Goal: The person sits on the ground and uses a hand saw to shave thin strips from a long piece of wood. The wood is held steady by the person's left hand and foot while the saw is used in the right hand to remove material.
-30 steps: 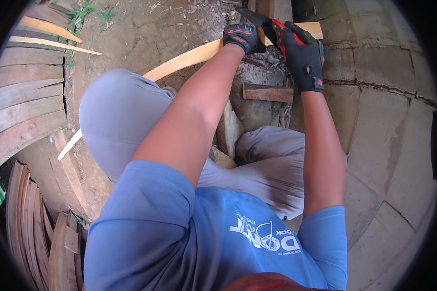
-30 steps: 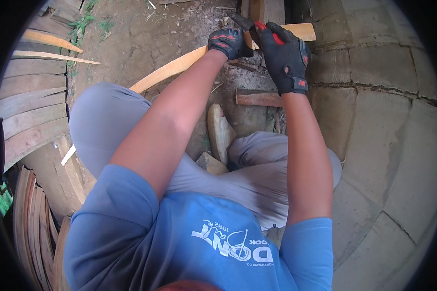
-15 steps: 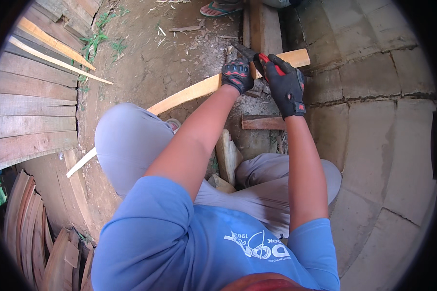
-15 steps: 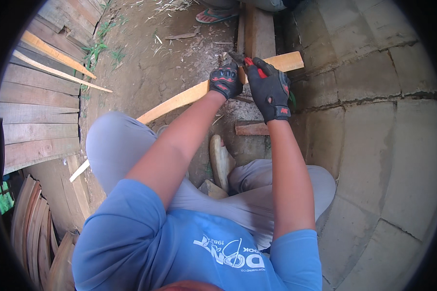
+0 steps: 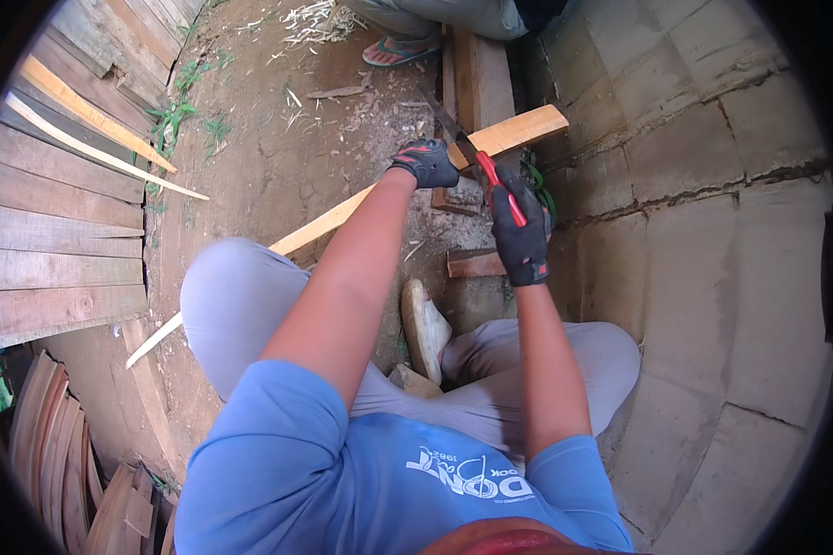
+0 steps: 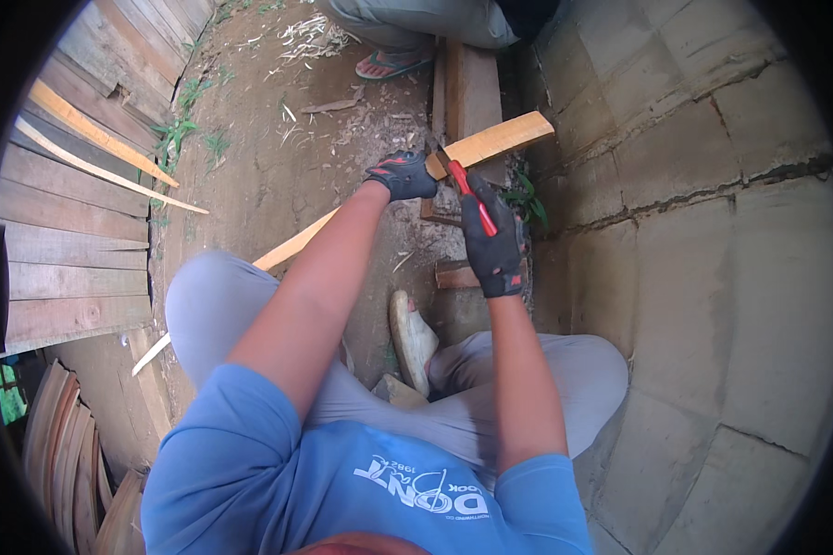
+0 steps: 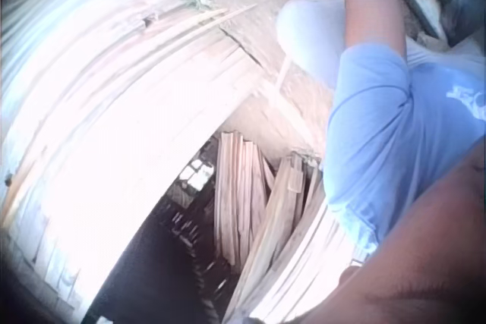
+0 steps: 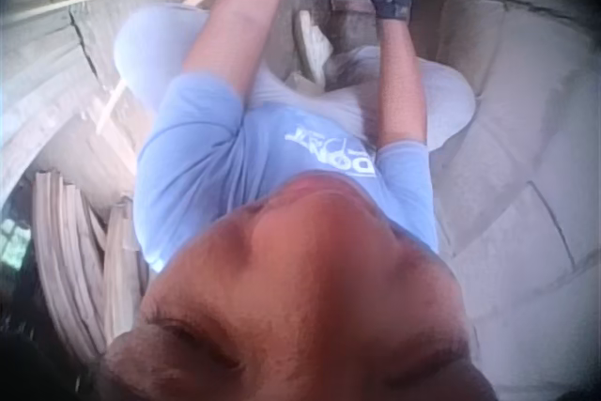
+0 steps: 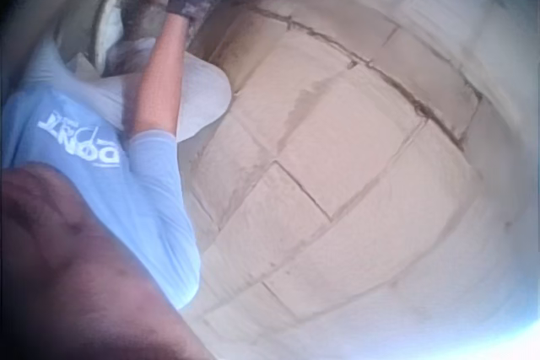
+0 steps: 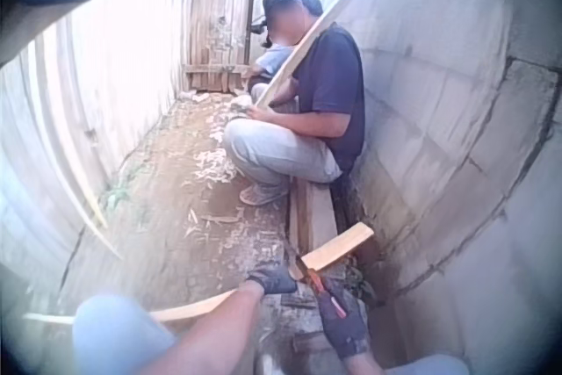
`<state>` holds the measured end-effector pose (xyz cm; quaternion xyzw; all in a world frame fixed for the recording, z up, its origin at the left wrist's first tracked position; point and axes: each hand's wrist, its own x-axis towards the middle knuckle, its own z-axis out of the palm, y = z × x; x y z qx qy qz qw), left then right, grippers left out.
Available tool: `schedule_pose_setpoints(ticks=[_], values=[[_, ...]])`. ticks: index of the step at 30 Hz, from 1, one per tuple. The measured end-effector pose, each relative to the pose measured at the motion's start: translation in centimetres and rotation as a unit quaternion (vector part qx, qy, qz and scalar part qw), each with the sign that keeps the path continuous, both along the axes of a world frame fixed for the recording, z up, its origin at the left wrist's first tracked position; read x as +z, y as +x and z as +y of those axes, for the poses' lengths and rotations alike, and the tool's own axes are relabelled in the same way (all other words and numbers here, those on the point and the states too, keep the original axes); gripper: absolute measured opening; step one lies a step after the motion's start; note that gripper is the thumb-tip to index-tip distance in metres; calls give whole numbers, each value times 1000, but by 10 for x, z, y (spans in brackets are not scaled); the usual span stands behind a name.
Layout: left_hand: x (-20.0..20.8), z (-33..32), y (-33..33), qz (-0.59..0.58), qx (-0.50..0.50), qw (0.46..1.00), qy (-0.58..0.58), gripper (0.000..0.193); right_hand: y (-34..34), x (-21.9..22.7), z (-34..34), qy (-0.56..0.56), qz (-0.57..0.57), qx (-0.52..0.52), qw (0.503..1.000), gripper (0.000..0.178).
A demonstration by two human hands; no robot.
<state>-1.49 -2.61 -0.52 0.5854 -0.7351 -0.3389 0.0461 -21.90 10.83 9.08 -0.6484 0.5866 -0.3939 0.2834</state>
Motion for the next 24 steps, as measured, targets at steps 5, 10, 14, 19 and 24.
schedule_pose_setpoints(ticks=[5,10,14,19,24], values=[[2,-26,9,209,52,955,205,31,4,-31,-8,-95,-7,-16,995,41],[-11,-28,23,199,36,963,177,31,11,-15,-11,-36,-16,0,999,39],[3,-10,11,130,32,983,126,40,8,-7,-5,-16,12,-9,1000,40],[43,27,-11,-7,70,996,-57,47,-2,9,-10,-20,65,-20,998,37],[14,54,-29,-37,102,975,-195,35,11,35,-14,40,73,-36,996,36]])
